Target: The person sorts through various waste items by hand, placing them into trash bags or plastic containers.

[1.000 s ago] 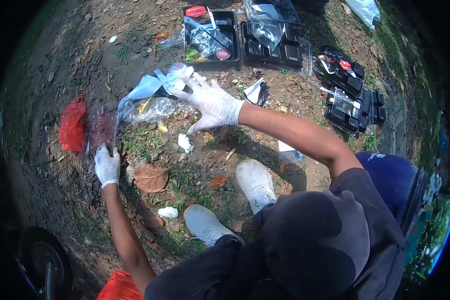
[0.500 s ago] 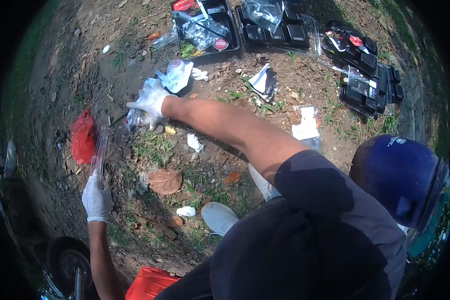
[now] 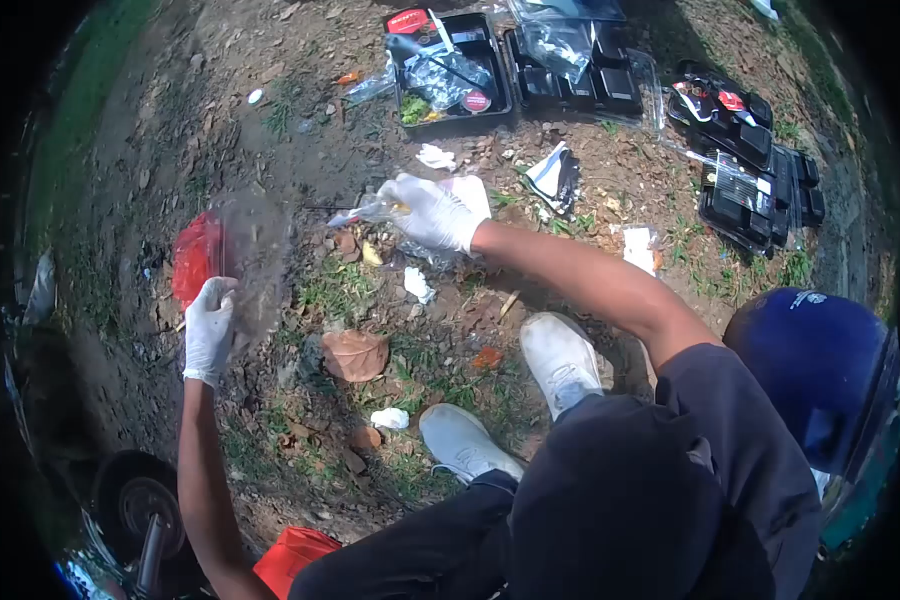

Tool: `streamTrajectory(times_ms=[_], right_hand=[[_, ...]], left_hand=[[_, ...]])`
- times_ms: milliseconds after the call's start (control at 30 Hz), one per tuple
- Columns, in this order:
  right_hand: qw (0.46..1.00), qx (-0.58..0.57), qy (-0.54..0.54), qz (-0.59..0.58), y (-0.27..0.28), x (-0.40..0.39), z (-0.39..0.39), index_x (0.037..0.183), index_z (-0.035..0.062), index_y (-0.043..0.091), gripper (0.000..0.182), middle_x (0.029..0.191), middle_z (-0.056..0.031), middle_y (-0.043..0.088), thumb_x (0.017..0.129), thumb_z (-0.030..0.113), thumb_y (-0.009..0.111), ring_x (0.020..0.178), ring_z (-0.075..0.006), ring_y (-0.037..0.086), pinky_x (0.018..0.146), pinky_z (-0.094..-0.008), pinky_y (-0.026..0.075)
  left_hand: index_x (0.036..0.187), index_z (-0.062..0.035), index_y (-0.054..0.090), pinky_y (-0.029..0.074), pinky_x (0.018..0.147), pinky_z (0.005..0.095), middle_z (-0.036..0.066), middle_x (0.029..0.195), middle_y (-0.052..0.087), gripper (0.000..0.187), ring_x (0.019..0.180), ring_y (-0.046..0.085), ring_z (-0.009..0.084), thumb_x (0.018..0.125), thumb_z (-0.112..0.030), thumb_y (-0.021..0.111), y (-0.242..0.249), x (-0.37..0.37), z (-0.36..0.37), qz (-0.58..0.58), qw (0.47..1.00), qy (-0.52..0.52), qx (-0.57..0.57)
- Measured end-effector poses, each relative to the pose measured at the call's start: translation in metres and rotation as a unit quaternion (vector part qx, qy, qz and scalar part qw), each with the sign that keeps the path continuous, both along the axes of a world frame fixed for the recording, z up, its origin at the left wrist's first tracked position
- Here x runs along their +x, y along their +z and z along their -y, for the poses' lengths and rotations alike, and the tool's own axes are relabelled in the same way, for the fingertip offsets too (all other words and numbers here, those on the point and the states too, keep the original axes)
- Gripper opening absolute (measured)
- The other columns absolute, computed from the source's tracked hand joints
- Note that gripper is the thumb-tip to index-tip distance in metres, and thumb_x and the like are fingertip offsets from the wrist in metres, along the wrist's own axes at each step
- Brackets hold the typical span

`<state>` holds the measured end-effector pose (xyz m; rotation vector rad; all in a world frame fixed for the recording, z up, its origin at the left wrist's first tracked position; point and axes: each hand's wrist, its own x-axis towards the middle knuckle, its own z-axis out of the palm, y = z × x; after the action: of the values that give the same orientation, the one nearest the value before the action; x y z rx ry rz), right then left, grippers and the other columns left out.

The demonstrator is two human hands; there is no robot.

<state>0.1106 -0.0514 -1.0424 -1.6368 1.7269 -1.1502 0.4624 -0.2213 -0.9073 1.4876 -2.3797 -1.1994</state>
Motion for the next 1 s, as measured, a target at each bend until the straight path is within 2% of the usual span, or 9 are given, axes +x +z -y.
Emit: streamTrajectory(times_ms=[100,233,400,467,633,700,833,867,1000], right_hand=[[0.99,0.121,-0.052,0.057,0.044,-0.015,-0.02,0.106,0.0021,0.067,0.036,0.104,-0.0152,0.066,0.097,0.037,0.067,0.1,-0.0245,0.064,0.091,-0.037,0.049],[0.982,0.137,-0.075,-0.105,-0.016,-0.049,-0.059,0.102,0.0031,0.065,0.029,0.134,-0.0235,0.057,0.097,0.031,0.062,0.124,-0.0392,0.055,0.108,-0.0403,0.042],[0.899,0.24,-0.06,-0.361,0.016,-0.016,-0.092,0.119,0.0124,0.069,0.051,0.16,-0.0207,0.032,0.08,0.045,0.074,0.149,-0.0497,0.022,0.108,-0.0799,0.017],[0.902,0.244,-0.079,-0.347,0.018,-0.005,-0.094,0.121,0.0122,0.067,0.052,0.16,-0.0207,0.033,0.079,0.041,0.077,0.146,-0.0489,0.028,0.111,-0.0716,0.024],[0.922,0.188,-0.071,-0.331,-0.004,-0.016,-0.105,0.131,0.0083,0.06,0.057,0.144,-0.0218,0.051,0.079,0.028,0.076,0.134,-0.0456,0.045,0.103,-0.0587,0.039],[0.932,0.207,-0.045,-0.296,0.007,-0.018,-0.109,0.129,0.0074,0.06,0.053,0.134,-0.0197,0.059,0.08,0.021,0.073,0.122,-0.042,0.054,0.098,-0.0515,0.043],[0.937,0.176,-0.02,-0.301,0.012,-0.025,-0.118,0.12,0.0119,0.066,0.04,0.113,-0.0124,0.065,0.082,0.018,0.072,0.095,-0.0322,0.059,0.079,-0.0454,0.044],[0.942,0.182,-0.021,-0.28,0.009,-0.03,-0.119,0.118,0.0132,0.067,0.038,0.109,-0.0115,0.066,0.081,0.018,0.073,0.095,-0.0315,0.06,0.079,-0.0448,0.044],[0.943,0.218,-0.058,-0.243,0.043,-0.06,-0.112,0.111,0.0127,0.066,0.026,0.101,-0.0143,0.065,0.085,0.009,0.071,0.091,-0.036,0.065,0.077,-0.0436,0.053]], left_hand=[[0.102,-0.0035,0.064,0.047,0.074,0.0233,-0.001,0.087,0.065,0.014,0.081,0.056,0.0049,0.099,-0.017,0.068,-0.005,-0.001,0.02,-0.08,0.994,0.044,0.057],[0.095,-0.0047,0.063,0.046,0.068,0.0247,-0.002,0.081,0.062,0.022,0.075,0.054,0.0055,0.098,-0.024,0.072,-0.028,-0.001,0.052,-0.056,0.975,0.154,0.151],[0.088,-0.0095,0.068,0.048,0.093,0.0387,0.013,0.115,0.068,0.033,0.108,0.062,0.0258,0.086,-0.039,0.081,-0.07,0.024,0.093,0.127,0.967,0.078,-0.205],[0.096,-0.0199,0.078,0.027,0.121,0.0475,0.025,0.158,0.04,0.038,0.148,0.031,0.0453,0.076,-0.051,0.084,-0.065,0.025,0.11,0.259,0.903,0.008,-0.343],[0.098,-0.0166,0.077,0.023,0.124,0.0415,0.025,0.161,0.034,0.04,0.154,0.02,0.0427,0.077,-0.05,0.084,-0.094,0.043,0.142,0.342,0.911,0.117,-0.197],[0.093,-0.0107,0.075,0.023,0.124,0.0381,0.023,0.164,0.029,0.04,0.155,0.017,0.0419,0.078,-0.046,0.085,-0.157,0.096,0.183,0.141,0.98,0.134,-0.032],[0.08,-0.0032,0.067,0.047,0.094,0.0396,0.021,0.11,0.069,0.04,0.11,0.063,0.029,0.079,-0.039,0.086,-0.15,0.085,0.18,0.193,0.969,0.118,-0.102],[0.076,-0.0018,0.063,0.047,0.073,0.0395,0.012,0.077,0.062,0.041,0.074,0.057,0.0234,0.08,-0.035,0.085,-0.152,0.09,0.185,0.157,0.974,0.096,-0.132],[0.072,-0.0084,0.048,0.043,0.056,0.0299,0.0,0.066,0.054,0.039,0.061,0.051,0.0087,0.085,-0.023,0.081,-0.099,0.051,0.231,0.146,0.98,0.004,-0.135]])
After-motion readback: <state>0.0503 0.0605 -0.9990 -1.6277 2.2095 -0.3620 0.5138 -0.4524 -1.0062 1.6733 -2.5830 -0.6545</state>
